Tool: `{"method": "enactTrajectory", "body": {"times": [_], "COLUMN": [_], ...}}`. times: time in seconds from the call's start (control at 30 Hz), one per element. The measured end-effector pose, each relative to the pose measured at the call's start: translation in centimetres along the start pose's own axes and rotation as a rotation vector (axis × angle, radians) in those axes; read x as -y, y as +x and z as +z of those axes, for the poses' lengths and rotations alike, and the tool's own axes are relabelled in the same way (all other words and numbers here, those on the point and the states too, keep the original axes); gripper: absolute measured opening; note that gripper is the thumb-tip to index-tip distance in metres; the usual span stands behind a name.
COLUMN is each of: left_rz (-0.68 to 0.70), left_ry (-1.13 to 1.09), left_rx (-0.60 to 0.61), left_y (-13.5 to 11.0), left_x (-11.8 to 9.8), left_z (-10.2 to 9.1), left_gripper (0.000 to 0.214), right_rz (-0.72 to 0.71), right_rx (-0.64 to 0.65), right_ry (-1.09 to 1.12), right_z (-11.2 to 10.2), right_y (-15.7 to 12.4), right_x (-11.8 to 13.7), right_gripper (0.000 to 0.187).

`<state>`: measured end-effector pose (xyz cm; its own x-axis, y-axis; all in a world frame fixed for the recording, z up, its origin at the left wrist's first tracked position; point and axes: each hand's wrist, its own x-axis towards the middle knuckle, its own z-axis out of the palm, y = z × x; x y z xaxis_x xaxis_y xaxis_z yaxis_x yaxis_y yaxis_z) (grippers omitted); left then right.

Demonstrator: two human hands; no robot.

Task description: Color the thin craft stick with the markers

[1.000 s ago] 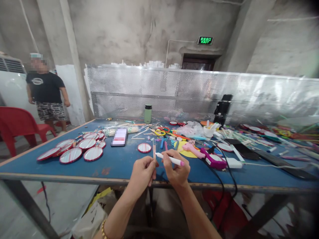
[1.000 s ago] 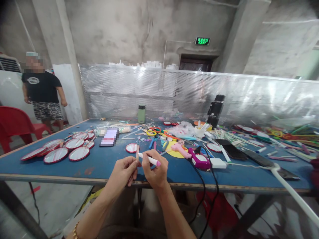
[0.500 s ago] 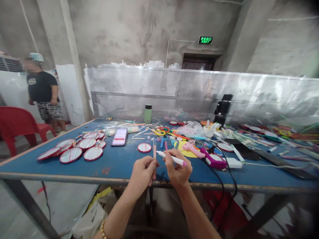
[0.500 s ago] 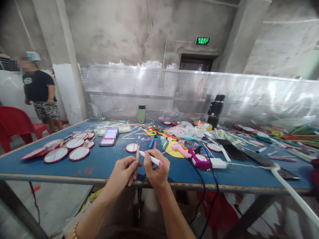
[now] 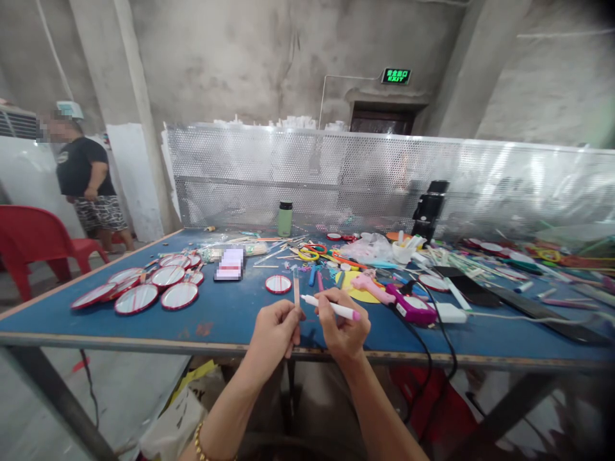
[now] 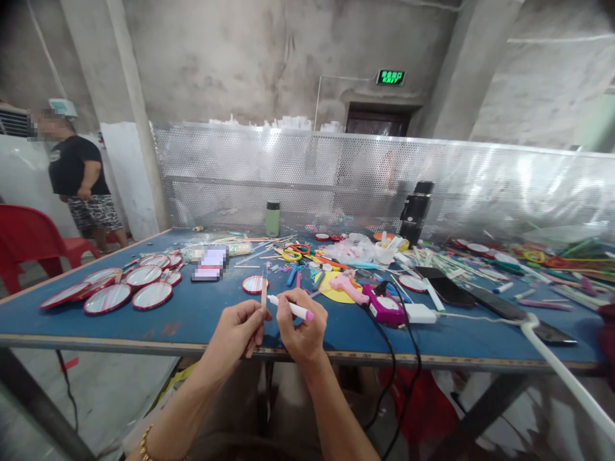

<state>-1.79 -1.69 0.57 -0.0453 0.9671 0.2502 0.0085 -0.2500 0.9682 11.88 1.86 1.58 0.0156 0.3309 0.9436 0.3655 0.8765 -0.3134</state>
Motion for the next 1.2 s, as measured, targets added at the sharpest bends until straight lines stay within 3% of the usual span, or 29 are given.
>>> {"method": "enactTrajectory", "body": {"times": [1.2], "left_rz": [0.004], "left_ry": [0.006], "left_rx": [-0.006], "left_y": [-0.03], "left_x": [-0.08], "left_z": [-0.03], "left_gripper": [0.033], "right_rz": [-0.052], "right_rx": [0.017], "right_ry": [-0.011], "right_z": [0.03], "right_y": [0.33], "right_x": [0.42], "right_gripper": [0.021]}}
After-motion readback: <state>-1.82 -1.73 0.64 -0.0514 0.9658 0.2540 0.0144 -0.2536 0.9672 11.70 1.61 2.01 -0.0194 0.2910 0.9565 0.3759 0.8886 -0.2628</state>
